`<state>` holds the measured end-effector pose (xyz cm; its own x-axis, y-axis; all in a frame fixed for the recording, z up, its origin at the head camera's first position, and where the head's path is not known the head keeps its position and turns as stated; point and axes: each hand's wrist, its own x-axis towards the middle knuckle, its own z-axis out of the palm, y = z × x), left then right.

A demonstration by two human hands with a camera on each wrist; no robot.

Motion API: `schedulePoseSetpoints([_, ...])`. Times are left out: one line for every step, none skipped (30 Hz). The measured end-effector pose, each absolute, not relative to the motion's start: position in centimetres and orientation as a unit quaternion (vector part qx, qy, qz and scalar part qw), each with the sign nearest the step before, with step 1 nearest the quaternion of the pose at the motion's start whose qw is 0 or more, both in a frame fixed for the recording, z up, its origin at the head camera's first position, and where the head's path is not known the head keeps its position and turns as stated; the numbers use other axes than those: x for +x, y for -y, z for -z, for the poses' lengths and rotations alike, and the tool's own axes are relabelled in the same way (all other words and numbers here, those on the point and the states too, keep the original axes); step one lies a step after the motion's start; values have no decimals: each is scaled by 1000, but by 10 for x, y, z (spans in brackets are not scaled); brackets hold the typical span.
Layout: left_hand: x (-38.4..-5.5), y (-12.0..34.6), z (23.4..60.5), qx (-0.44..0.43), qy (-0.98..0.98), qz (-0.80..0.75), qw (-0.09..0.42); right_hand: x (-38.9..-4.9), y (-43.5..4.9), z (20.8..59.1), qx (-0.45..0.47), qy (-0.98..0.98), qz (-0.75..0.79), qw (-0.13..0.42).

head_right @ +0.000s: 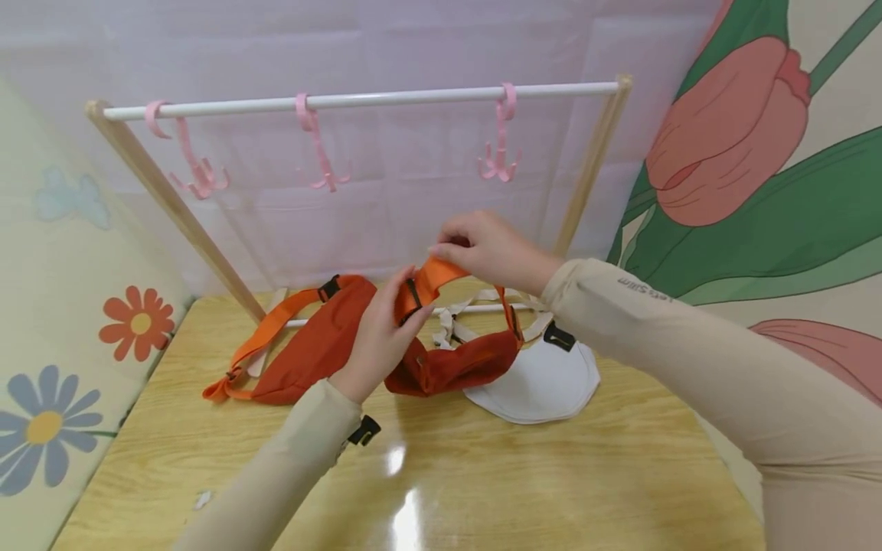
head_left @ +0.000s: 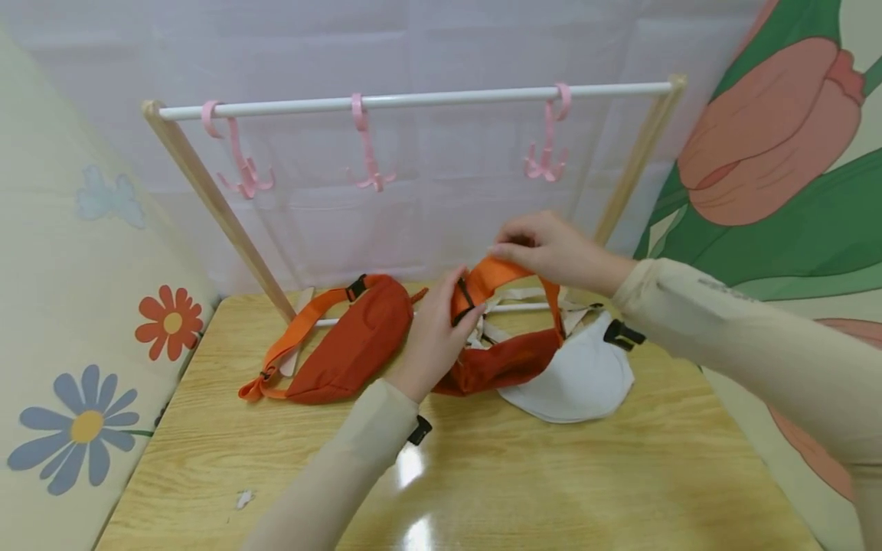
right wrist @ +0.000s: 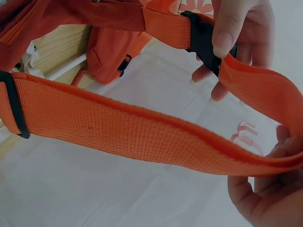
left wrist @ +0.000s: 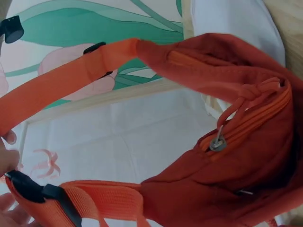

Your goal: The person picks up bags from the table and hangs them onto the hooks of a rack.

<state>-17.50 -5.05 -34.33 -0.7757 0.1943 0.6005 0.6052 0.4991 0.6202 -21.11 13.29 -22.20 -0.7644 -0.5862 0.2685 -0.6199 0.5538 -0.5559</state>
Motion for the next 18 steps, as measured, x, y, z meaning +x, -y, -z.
schedulePoseSetpoints([-177,50,342,-248,832,431,246,-211,-133,222,341,880,-329,25])
schedulePoseSetpoints([-178,50,341,-257,829,426,257,-212,-133,222,339,880,-332,25])
schedulePoseSetpoints([-179,50,340,-265,825,421,268,-213,-134,222,337,880,-333,26])
schedulePoseSetpoints([-180,50,340,-272,822,418,276,-214,-135,223,335,881,-333,24])
schedulePoseSetpoints([-181,51,340,-278,819,416,282,-215,-136,223,332,882,-333,22])
schedulePoseSetpoints([-182,52,339,-284,816,413,287,-217,-138,224,330,884,-330,20])
schedulePoseSetpoints([-183,53,339,-288,815,409,292,-218,-140,224,329,886,-326,17])
schedulePoseSetpoints([-183,54,339,-294,815,403,295,-220,-142,225,329,888,-322,14])
schedulePoseSetpoints([-184,55,338,-299,816,395,298,-221,-144,226,329,891,-314,10])
schedulePoseSetpoints([-185,56,338,-303,818,386,299,-222,-146,226,330,894,-304,5])
schedulePoseSetpoints([-185,57,337,-309,820,378,300,-223,-148,227,332,897,-291,1])
schedulePoseSetpoints([-186,59,336,-314,821,370,301,-223,-150,228,332,902,-275,-9])
schedulePoseSetpoints([-186,60,336,-319,822,363,301,-223,-151,229,333,907,-258,-20])
schedulePoseSetpoints([-187,61,336,-321,824,356,303,-223,-153,230,333,911,-242,-31])
schedulePoseSetpoints([-187,62,335,-322,825,349,306,-223,-154,231,334,914,-227,-40])
schedulePoseSetpoints([-188,63,335,-323,826,343,308,-223,-155,233,336,916,-215,-49])
schedulePoseSetpoints([-188,64,335,-323,828,337,310,-222,-156,234,338,916,-208,-57])
schedulePoseSetpoints([-188,65,335,-323,831,330,311,-222,-156,235,339,916,-205,-63])
